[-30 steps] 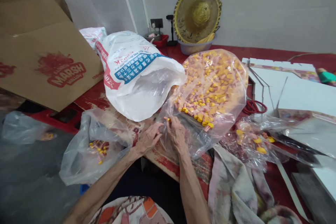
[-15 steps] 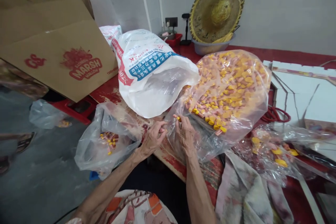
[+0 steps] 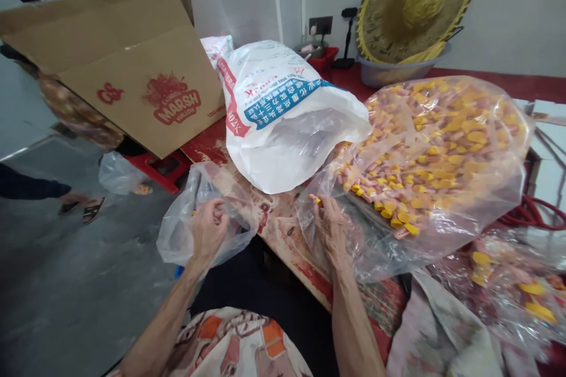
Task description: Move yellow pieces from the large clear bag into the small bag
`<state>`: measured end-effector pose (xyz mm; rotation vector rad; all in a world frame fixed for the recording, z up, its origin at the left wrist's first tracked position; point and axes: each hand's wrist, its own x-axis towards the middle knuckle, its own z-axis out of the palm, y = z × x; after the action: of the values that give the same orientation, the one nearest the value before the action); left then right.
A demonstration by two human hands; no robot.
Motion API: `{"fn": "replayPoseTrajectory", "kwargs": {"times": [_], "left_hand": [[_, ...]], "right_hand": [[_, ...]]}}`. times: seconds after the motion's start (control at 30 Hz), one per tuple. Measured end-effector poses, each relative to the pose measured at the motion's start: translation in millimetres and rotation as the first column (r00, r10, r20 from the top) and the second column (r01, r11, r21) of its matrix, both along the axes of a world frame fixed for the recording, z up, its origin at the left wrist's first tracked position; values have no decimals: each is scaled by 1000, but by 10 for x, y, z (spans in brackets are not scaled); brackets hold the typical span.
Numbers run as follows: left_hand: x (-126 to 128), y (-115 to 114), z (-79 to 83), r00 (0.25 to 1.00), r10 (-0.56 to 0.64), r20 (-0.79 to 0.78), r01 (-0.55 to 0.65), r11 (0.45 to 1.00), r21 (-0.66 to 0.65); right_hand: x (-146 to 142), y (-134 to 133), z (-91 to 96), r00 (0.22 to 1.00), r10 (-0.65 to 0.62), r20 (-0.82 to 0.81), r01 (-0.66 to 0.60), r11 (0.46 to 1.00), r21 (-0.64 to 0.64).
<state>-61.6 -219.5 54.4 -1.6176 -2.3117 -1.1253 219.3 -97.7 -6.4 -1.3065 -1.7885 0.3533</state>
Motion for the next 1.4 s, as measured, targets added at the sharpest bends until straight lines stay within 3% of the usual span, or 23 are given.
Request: {"fn": "replayPoseTrajectory", "kwargs": {"times": [0.07,0.13,0.2,0.27,0.33,0.43,0.57,0.63,0.73,0.9,1.07,1.27,1.4], "left_hand": [[-261,-109,-36,987,126,-99,-129,991,-27],[-324,-117,-100,984,143,-107,-148,988,-38],[-174,-11,-174,999,39,-32,-39,999,-29],[122,183,-258,988,-143,57,143,990,3],[467,400,-358,949,-301,93,299,953,39],[886,635,-528,888,-456,59,457,890,3],[1030,872,-668,802,-596,41,597,801,-27],[965,1082,-648,798,-595,93,591,804,68],[846,1535,-567,865,-486,126,462,868,179],[765,2214,-653,944,-328,33,317,930,183],[795,2516,-819,930,-368,-20,368,922,123],[893,2995,-726,921,-387,48,385,922,46],[934,3192,-665,890,-424,165,421,905,55]], "right_hand": [[-15,-2,1,999,28,24,-28,1000,-6],[-24,-2,-7,999,45,28,-45,999,5],[-24,4,-24,999,28,17,-29,999,22],[-17,13,-43,999,-34,-3,34,998,45],[-7,22,-59,995,-91,-29,92,994,62],[1,27,-74,997,-72,-24,73,997,39],[-21,40,-96,999,-48,16,47,997,55],[-34,52,-104,997,-70,16,69,995,76],[-38,73,-103,994,-106,36,103,992,73],[-24,110,-53,993,-71,94,70,998,5],[-63,80,6,994,-102,-27,104,990,97],[-110,48,-60,992,-104,75,99,993,58],[-143,76,-64,996,-85,-39,89,990,112]]}}
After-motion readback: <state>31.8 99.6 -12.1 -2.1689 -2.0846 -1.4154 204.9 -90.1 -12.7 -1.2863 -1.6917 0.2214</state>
